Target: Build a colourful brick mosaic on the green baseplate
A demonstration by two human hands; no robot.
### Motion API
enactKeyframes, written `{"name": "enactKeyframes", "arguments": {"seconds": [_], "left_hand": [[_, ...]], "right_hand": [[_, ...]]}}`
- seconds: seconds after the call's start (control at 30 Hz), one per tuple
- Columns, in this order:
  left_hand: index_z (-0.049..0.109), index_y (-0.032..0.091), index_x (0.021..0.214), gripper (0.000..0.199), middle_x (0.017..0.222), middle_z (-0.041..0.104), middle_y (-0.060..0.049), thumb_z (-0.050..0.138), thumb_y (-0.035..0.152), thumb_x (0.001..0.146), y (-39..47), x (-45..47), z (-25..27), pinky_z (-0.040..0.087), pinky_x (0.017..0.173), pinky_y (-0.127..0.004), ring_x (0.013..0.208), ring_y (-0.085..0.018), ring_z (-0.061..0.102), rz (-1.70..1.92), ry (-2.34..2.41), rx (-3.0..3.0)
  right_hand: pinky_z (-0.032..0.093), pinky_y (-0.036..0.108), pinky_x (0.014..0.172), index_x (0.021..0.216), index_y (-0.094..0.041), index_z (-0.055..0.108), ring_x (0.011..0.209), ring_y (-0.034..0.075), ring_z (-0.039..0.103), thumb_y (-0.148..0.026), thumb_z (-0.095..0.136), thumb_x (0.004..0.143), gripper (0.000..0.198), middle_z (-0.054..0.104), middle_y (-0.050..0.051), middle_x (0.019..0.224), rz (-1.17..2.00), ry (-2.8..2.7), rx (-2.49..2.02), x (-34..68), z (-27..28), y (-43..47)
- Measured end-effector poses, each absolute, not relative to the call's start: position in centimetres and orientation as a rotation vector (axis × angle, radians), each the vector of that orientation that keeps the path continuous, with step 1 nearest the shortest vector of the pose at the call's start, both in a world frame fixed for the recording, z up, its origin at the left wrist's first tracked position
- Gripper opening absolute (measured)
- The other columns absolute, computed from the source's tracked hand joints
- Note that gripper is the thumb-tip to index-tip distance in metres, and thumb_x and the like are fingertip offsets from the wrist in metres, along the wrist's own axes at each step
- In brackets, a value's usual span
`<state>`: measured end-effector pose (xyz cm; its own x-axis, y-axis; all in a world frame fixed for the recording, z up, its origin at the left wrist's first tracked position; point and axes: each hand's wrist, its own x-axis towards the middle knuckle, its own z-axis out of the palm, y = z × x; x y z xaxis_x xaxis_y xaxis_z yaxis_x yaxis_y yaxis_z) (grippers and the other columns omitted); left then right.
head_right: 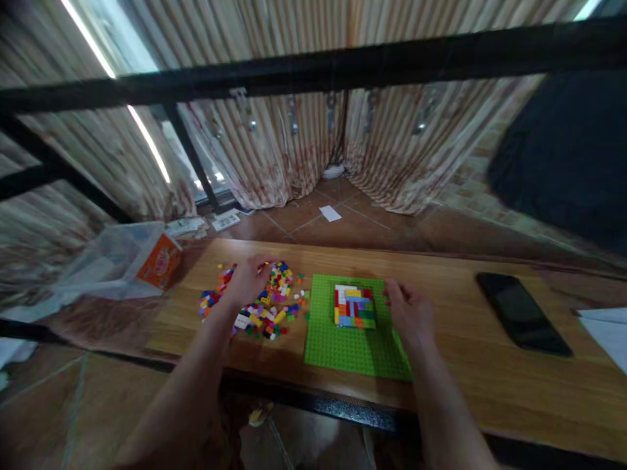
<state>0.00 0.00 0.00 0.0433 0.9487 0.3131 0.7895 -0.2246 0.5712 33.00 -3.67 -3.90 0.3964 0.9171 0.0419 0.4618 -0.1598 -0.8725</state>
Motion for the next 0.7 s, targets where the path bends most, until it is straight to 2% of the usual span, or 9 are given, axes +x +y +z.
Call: {"name": "enactKeyframes", "arguments": {"seconds": [0.1, 0.2, 0.4, 0.5, 0.7], "left_hand": [[0.068, 0.014, 0.074, 0.022, 0.071, 0.065, -0.002, 0.047, 0.020, 0.077, -0.7, -4.4, 0.7, 0.042, 0.065, -0.023, 0.069, -0.014, 0.056, 0.659, 1.737, 2.028], [0.068, 0.013, 0.071, 0.017, 0.061, 0.060, 0.002, 0.053, 0.021, 0.071, -1.8, -7.5, 1.4, 0.038, 0.056, -0.021, 0.060, -0.012, 0.051, 0.470, 1.629, 1.930], [0.068, 0.015, 0.072, 0.014, 0.065, 0.064, 0.002, 0.060, 0.018, 0.060, -3.9, -9.5, 2.2, 0.040, 0.058, -0.021, 0.062, -0.012, 0.055, 0.370, 1.528, 1.840], [0.071, 0.016, 0.077, 0.022, 0.067, 0.065, 0.002, 0.060, 0.013, 0.057, -4.6, -9.7, 2.2, 0.040, 0.057, -0.020, 0.063, -0.012, 0.056, 0.304, 1.572, 1.854], [0.074, 0.016, 0.084, 0.032, 0.072, 0.070, 0.000, 0.053, 0.010, 0.060, -5.1, -10.1, 1.4, 0.042, 0.058, -0.020, 0.066, -0.013, 0.060, 0.290, 1.710, 1.826]], "right_hand": [[0.040, 0.028, 0.053, 0.077, -0.015, 0.069, 0.054, 0.017, 0.055, -0.056, 0.052, 0.078, 0.045, 0.064, 0.005, 0.061, 0.586, -1.241, -1.816, 32.6, -3.4, -3.9], [0.041, 0.029, 0.054, 0.085, -0.015, 0.071, 0.058, 0.019, 0.058, -0.052, 0.052, 0.079, 0.042, 0.066, 0.006, 0.066, 0.507, -1.321, -1.831, 31.7, -2.8, -4.2], [0.045, 0.029, 0.060, 0.086, -0.016, 0.071, 0.067, 0.020, 0.062, -0.046, 0.053, 0.080, 0.035, 0.070, 0.006, 0.072, 0.465, -1.389, -1.712, 28.9, -2.3, -4.8], [0.048, 0.030, 0.065, 0.087, -0.018, 0.070, 0.072, 0.020, 0.064, -0.047, 0.053, 0.083, 0.034, 0.071, 0.005, 0.079, 0.506, -1.429, -1.621, 26.9, -2.6, -5.4], [0.050, 0.034, 0.080, 0.093, -0.023, 0.068, 0.088, 0.020, 0.064, -0.037, 0.051, 0.090, 0.022, 0.069, 0.004, 0.093, 0.570, -1.923, -1.225, 21.7, -3.2, -8.1]]}}
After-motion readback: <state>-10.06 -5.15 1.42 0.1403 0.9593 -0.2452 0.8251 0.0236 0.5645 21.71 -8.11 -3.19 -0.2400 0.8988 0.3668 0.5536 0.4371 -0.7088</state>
